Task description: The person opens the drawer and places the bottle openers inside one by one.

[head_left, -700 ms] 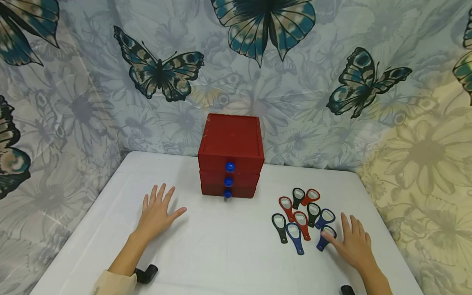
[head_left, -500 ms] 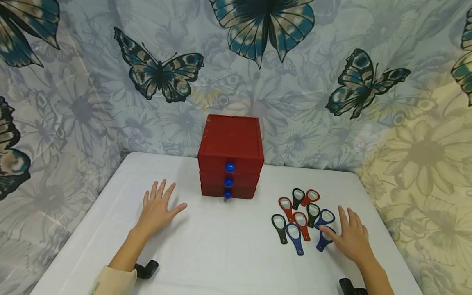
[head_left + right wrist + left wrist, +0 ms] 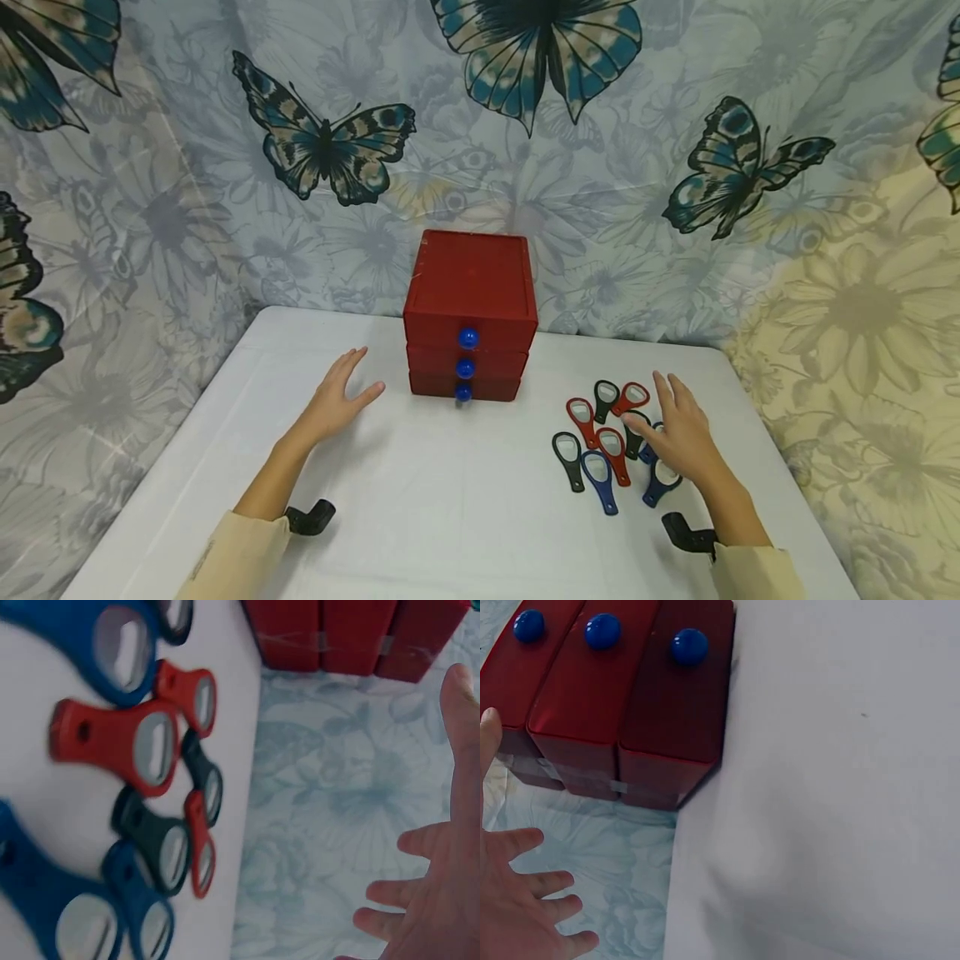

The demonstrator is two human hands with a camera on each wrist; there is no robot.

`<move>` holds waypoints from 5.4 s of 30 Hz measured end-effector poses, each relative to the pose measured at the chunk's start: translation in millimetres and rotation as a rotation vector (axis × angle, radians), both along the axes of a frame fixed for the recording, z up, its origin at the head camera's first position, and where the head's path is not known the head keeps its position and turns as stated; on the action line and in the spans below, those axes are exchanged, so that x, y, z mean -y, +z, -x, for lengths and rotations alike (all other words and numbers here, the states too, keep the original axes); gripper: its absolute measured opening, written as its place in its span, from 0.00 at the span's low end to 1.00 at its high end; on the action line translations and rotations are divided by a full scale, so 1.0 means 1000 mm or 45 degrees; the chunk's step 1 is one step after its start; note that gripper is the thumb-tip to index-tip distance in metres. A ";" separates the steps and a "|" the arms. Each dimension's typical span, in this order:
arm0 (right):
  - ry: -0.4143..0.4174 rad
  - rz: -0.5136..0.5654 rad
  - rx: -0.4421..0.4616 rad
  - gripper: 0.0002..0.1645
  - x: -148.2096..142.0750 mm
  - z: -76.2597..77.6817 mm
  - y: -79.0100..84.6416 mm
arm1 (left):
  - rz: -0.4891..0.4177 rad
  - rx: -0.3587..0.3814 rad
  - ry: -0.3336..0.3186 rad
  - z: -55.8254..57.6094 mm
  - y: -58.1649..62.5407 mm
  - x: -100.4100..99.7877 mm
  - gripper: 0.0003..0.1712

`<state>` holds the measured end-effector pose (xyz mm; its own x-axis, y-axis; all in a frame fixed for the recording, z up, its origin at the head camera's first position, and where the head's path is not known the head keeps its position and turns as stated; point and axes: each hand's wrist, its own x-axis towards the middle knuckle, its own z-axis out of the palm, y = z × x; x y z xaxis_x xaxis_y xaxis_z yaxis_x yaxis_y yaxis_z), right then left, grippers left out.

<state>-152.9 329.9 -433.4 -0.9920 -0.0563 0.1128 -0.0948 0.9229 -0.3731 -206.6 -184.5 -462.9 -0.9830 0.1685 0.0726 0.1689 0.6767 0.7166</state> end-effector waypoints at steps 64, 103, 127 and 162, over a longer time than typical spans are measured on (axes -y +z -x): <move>0.474 0.896 0.424 0.31 0.165 0.074 0.066 | -0.774 0.050 0.151 0.059 0.092 -0.067 0.30; 0.170 1.122 0.314 0.28 0.225 0.058 0.038 | -0.834 0.058 0.184 0.062 0.088 -0.069 0.23; 0.255 0.979 0.117 0.19 0.231 -0.033 0.025 | -0.849 0.021 0.164 0.061 0.087 -0.067 0.24; -0.457 0.007 0.408 0.45 -0.008 -0.038 -0.015 | -0.881 0.012 0.168 0.062 0.083 -0.071 0.22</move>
